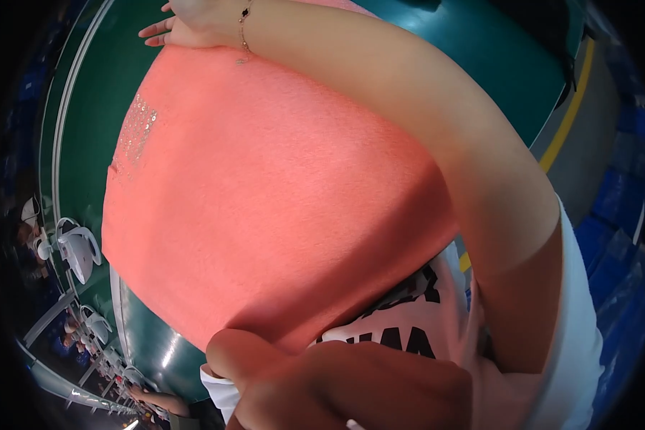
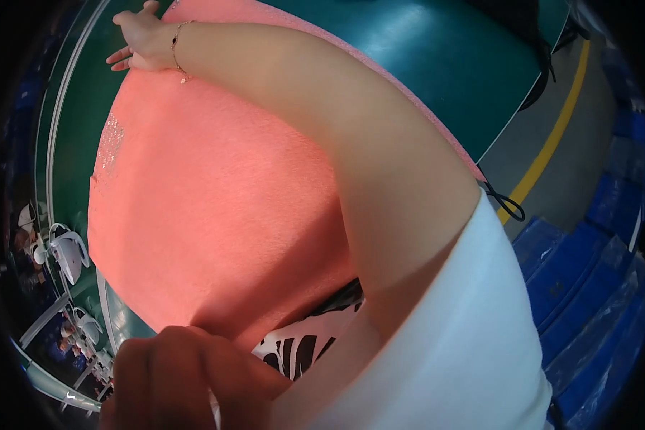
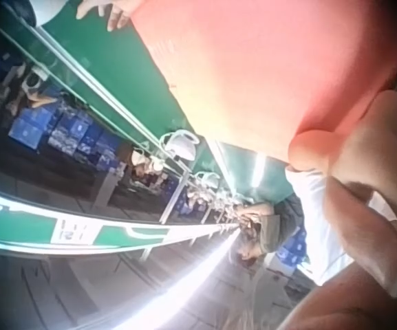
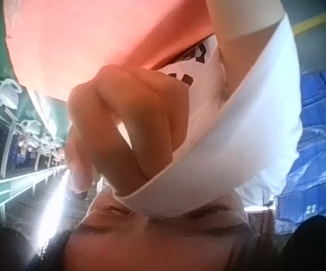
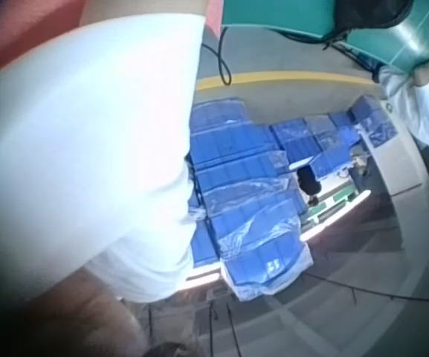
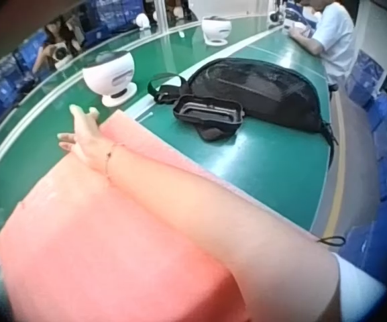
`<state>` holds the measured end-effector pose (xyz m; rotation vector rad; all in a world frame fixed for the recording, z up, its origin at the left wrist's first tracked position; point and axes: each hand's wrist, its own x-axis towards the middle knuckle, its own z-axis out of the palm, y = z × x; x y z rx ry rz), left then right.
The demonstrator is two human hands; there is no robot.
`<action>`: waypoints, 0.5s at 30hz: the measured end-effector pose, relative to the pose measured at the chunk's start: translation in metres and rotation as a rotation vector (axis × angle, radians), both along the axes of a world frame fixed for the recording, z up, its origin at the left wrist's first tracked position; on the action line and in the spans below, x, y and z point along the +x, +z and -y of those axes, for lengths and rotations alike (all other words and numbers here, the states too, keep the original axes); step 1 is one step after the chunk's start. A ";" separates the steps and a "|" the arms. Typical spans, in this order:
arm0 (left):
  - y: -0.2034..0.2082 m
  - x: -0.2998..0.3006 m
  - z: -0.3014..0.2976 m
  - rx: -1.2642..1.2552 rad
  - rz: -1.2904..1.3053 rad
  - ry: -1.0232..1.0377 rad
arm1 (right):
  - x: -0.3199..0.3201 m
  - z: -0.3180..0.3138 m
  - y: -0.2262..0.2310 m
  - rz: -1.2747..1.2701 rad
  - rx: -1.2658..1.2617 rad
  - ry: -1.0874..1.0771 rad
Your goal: Assemble a dome-style security camera on an electronics production line.
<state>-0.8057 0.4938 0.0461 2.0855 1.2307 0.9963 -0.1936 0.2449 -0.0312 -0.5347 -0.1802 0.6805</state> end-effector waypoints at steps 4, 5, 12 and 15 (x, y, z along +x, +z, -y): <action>-0.005 -0.046 -0.054 0.346 -0.223 0.002 | -0.010 -0.002 0.000 -0.013 -0.002 -0.011; -0.005 -0.052 -0.052 0.347 -0.226 0.004 | -0.012 -0.002 -0.001 -0.012 0.000 -0.012; 0.004 -0.112 -0.079 0.535 -0.987 0.103 | -0.018 -0.024 0.001 0.021 -0.067 0.017; -0.010 -0.134 -0.106 0.564 -0.916 0.050 | -0.020 -0.025 -0.002 0.046 -0.098 0.031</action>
